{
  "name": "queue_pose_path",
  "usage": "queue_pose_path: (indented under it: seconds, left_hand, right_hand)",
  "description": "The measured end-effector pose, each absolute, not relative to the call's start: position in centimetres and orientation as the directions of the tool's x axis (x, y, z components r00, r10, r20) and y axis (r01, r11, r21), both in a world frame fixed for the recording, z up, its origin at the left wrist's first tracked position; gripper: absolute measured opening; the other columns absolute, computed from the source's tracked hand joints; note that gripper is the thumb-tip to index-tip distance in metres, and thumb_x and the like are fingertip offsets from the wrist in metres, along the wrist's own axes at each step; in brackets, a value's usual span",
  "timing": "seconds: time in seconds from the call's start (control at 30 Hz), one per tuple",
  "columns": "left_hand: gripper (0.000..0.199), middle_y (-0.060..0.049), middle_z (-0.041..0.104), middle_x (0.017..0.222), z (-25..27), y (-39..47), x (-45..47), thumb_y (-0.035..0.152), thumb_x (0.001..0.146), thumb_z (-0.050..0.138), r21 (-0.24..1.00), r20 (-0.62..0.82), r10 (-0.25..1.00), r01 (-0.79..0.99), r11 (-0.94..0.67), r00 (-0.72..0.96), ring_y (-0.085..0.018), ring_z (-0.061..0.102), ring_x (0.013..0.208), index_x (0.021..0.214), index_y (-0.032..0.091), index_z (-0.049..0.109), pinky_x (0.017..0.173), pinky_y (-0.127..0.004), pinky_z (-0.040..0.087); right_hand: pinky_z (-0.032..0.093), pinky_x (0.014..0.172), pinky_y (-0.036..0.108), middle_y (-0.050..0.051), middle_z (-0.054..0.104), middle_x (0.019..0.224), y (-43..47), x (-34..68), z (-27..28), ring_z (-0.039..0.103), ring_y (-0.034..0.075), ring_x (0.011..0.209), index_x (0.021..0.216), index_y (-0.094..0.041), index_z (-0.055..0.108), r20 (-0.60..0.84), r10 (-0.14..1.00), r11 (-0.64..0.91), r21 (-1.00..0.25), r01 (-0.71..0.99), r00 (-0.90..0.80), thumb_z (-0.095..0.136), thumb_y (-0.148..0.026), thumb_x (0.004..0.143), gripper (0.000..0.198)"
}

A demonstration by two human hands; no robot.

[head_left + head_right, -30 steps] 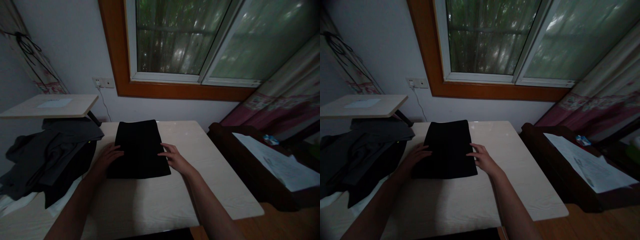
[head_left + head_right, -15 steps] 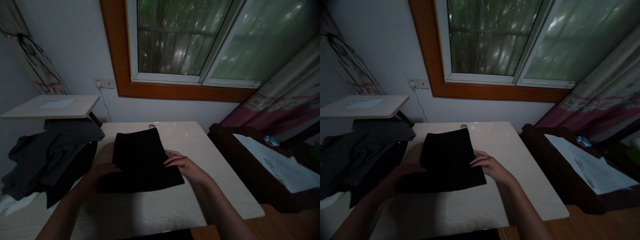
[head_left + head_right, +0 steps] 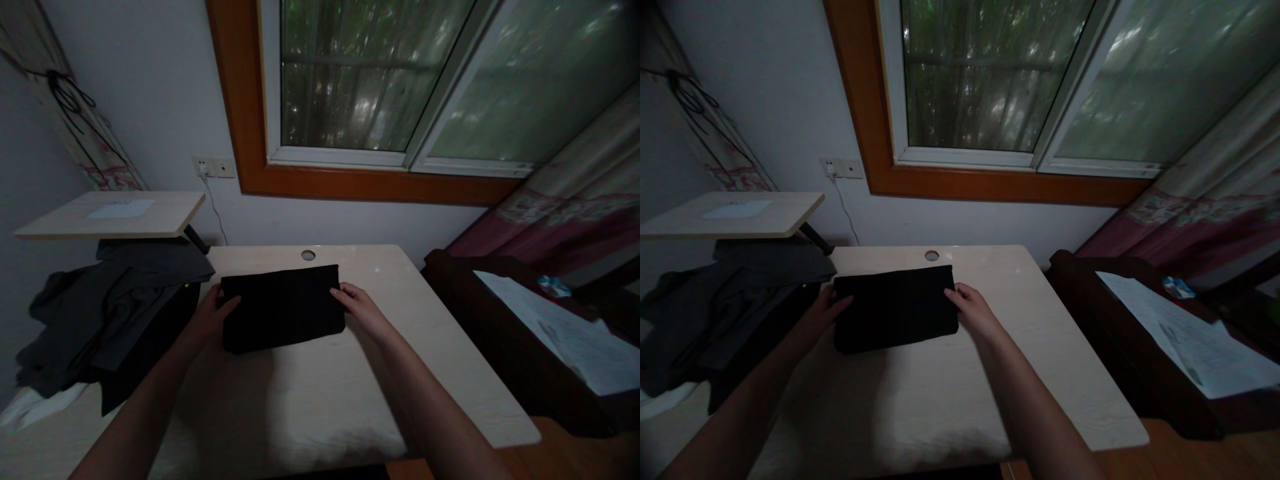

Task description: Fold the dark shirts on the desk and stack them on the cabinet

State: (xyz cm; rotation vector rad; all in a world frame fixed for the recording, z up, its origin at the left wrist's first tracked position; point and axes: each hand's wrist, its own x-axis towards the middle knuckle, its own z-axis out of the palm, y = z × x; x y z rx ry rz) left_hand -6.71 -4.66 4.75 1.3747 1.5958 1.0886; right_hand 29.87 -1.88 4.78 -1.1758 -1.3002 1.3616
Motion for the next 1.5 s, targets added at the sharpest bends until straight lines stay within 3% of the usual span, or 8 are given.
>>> queue_pose_path:
  seconds: [0.1,0.27,0.73,0.9,1.03,1.13,1.23,1.5]
  left_hand:
    - [0.087,-0.02,0.064,0.135,2.4,-4.0,-6.9,0.051,0.08,0.073,0.923,-0.066,0.981,0.362,0.129,-0.182,-0.033,0.065,0.123,0.151,0.018,0.036,0.106,-0.053,0.051]
    - [0.103,-0.02,0.065,0.133,1.0,-4.8,-7.3,0.048,0.077,0.078,0.924,-0.047,0.993,0.373,0.085,-0.11,-0.035,0.067,0.119,0.159,0.024,0.021,0.101,-0.056,0.054]
    - [0.078,-0.019,0.063,0.134,1.9,-4.4,-5.5,0.04,0.086,0.068,0.915,-0.071,0.97,0.373,0.156,-0.233,-0.031,0.068,0.118,0.154,0.022,0.033,0.098,-0.049,0.056]
    - [0.068,-0.018,0.059,0.136,2.6,-4.9,-5.3,0.038,0.089,0.062,0.785,0.17,0.952,0.619,0.025,-0.254,-0.03,0.064,0.12,0.15,0.018,0.038,0.105,-0.053,0.051]
    - [0.056,-0.017,0.049,0.149,4.8,-5.8,-4.0,0.033,0.094,0.054,0.534,0.441,0.896,0.82,-0.208,-0.059,-0.034,0.044,0.142,0.148,0.02,0.047,0.12,-0.055,0.034]
    - [0.046,-0.013,0.05,0.153,6.1,-6.1,-1.5,0.029,0.098,0.046,0.366,0.429,0.884,0.858,-0.361,0.189,-0.033,0.037,0.148,0.143,0.022,0.056,0.125,-0.055,0.025]
    - [0.047,-0.011,0.046,0.158,5.6,-5.6,1.3,0.028,0.099,0.042,0.276,0.367,0.876,0.862,-0.425,0.315,-0.033,0.032,0.152,0.144,0.022,0.056,0.125,-0.059,0.021]
    - [0.051,-0.012,0.046,0.158,1.5,-3.0,1.9,0.036,0.1,0.042,0.261,0.287,0.921,0.903,-0.34,0.263,-0.033,0.037,0.149,0.149,0.022,0.051,0.125,-0.057,0.02]
  right_hand:
    - [0.044,0.064,0.026,-0.002,0.064,0.077,-1.6,29.0,2.6,0.058,0.015,0.069,0.099,-0.021,0.061,-0.133,0.983,-0.144,-0.987,-0.075,-0.13,0.082,-0.056,0.072,0.049]
    - [0.049,0.069,0.031,-0.003,0.067,0.087,-2.1,29.3,0.9,0.064,0.018,0.075,0.14,-0.029,0.04,-0.194,0.966,-0.215,-0.97,-0.113,-0.172,0.089,-0.043,0.067,0.089]
    - [0.047,0.069,0.031,-0.003,0.056,0.086,-2.8,30.0,-0.5,0.059,0.017,0.076,0.144,-0.03,0.042,-0.031,0.999,-0.023,-0.962,0.272,-0.027,0.067,-0.045,0.084,0.067]
    - [0.052,0.078,0.036,0.002,0.061,0.093,-2.9,30.1,0.3,0.062,0.02,0.079,0.147,-0.025,0.041,0.072,0.997,0.07,-0.891,0.449,-0.012,0.059,-0.041,0.091,0.06]
    - [0.048,0.103,0.049,0.015,0.058,0.126,-3.3,28.9,3.0,0.06,0.03,0.114,0.144,-0.023,0.051,0.327,0.945,0.24,-0.733,0.636,0.021,0.053,-0.037,0.095,0.051]
    - [0.038,0.116,0.052,0.015,0.054,0.141,-3.3,26.5,5.1,0.05,0.032,0.132,0.146,-0.024,0.054,0.434,0.895,0.374,-0.598,0.709,-0.105,0.045,-0.033,0.1,0.048]
    - [0.03,0.122,0.053,0.013,0.049,0.153,-2.7,23.3,5.6,0.04,0.031,0.145,0.144,-0.021,0.058,0.38,0.867,0.484,-0.493,0.723,-0.322,0.04,-0.031,0.103,0.046]
    - [0.021,0.126,0.05,0.013,0.036,0.164,-0.2,21.3,1.4,0.026,0.028,0.155,0.154,-0.015,0.045,0.219,0.875,0.484,-0.345,0.804,-0.432,0.041,-0.046,0.105,0.058]
